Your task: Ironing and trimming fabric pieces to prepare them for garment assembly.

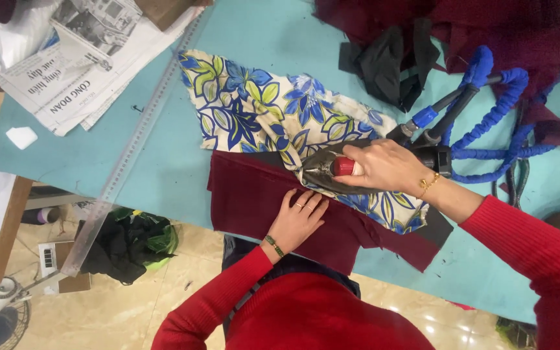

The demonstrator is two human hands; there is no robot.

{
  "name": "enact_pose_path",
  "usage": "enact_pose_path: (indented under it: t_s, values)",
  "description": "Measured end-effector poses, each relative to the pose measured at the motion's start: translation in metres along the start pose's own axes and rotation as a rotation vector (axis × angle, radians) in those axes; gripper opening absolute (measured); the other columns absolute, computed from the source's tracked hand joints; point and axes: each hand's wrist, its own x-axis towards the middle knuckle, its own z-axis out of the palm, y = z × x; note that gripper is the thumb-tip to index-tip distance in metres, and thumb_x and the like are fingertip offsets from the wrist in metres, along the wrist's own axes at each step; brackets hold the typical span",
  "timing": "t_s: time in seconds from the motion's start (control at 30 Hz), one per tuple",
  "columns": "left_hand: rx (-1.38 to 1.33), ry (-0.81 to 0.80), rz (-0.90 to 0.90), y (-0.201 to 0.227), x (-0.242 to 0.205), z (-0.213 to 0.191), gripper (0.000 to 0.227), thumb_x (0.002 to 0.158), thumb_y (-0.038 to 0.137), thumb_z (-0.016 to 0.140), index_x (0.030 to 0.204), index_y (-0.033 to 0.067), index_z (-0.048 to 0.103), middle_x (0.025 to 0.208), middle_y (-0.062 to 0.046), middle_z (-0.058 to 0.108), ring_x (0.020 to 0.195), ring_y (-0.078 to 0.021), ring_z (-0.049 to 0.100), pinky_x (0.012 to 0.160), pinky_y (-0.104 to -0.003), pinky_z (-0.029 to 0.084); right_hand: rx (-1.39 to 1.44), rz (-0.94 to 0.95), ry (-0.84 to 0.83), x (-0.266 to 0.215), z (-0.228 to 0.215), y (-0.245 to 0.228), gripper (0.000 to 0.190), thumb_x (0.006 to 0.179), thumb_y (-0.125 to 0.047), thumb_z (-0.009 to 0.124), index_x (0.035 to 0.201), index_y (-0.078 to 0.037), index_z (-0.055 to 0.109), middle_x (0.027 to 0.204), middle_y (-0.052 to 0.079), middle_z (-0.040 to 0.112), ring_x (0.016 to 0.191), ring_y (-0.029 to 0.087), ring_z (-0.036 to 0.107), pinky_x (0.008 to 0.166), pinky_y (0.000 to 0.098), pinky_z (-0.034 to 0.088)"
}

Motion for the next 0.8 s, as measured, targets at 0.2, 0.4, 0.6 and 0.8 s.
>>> enact_pose_path:
  t_s: [0.2, 0.4, 0.6, 0.8]
  values:
    - [-0.052, 0.030, -0.065, -0.014, 0.004, -0.012, 0.036, 0.095, 0.030, 0.070, 0.129, 0.0189, 0.064, 0.127, -0.005, 0.061, 0.128, -0.0246, 0.056, 0.111, -0.059, 0.039, -0.066, -0.033, 0.106, -0.004, 0.004, 0.002, 0.052, 0.088, -0.068, 0.062, 0.098, -0.017, 0.061, 0.063, 0.015, 0.072, 0.069, 0.036, 0.074, 0.074, 0.0435, 0.057]
    - [0.109, 0.065, -0.294, -0.110, 0.044, -0.024, 0.037, 0.097, 0.009, 0.064, 0.131, 0.0234, 0.064, 0.138, -0.006, 0.055, 0.135, -0.0267, 0.047, 0.110, -0.055, 0.039, 0.005, -0.112, 0.148, -0.006, -0.003, -0.004, 0.061, 0.082, -0.071, 0.069, 0.109, -0.016, 0.063, 0.062, 0.017, 0.071, 0.066, 0.036, 0.074, 0.073, 0.0446, 0.058]
    - [0.157, 0.055, -0.087, -0.151, 0.065, -0.030, 0.033, 0.082, 0.002, 0.076, 0.113, 0.0139, 0.074, 0.149, -0.013, 0.052, 0.147, -0.0331, 0.040, 0.117, -0.058, 0.034, -0.012, -0.134, 0.181, -0.005, 0.006, 0.002, 0.048, 0.090, -0.063, 0.065, 0.099, -0.016, 0.062, 0.062, 0.014, 0.071, 0.063, 0.034, 0.072, 0.071, 0.0424, 0.056]
    - [0.137, 0.058, -0.070, -0.156, 0.067, -0.041, 0.012, 0.089, 0.007, 0.075, 0.097, 0.0140, 0.070, 0.141, -0.005, 0.058, 0.146, -0.0268, 0.043, 0.120, -0.058, 0.031, -0.036, -0.132, 0.205, -0.004, 0.010, 0.002, 0.050, 0.088, -0.065, 0.066, 0.098, -0.016, 0.062, 0.062, 0.014, 0.071, 0.063, 0.033, 0.072, 0.071, 0.0424, 0.055]
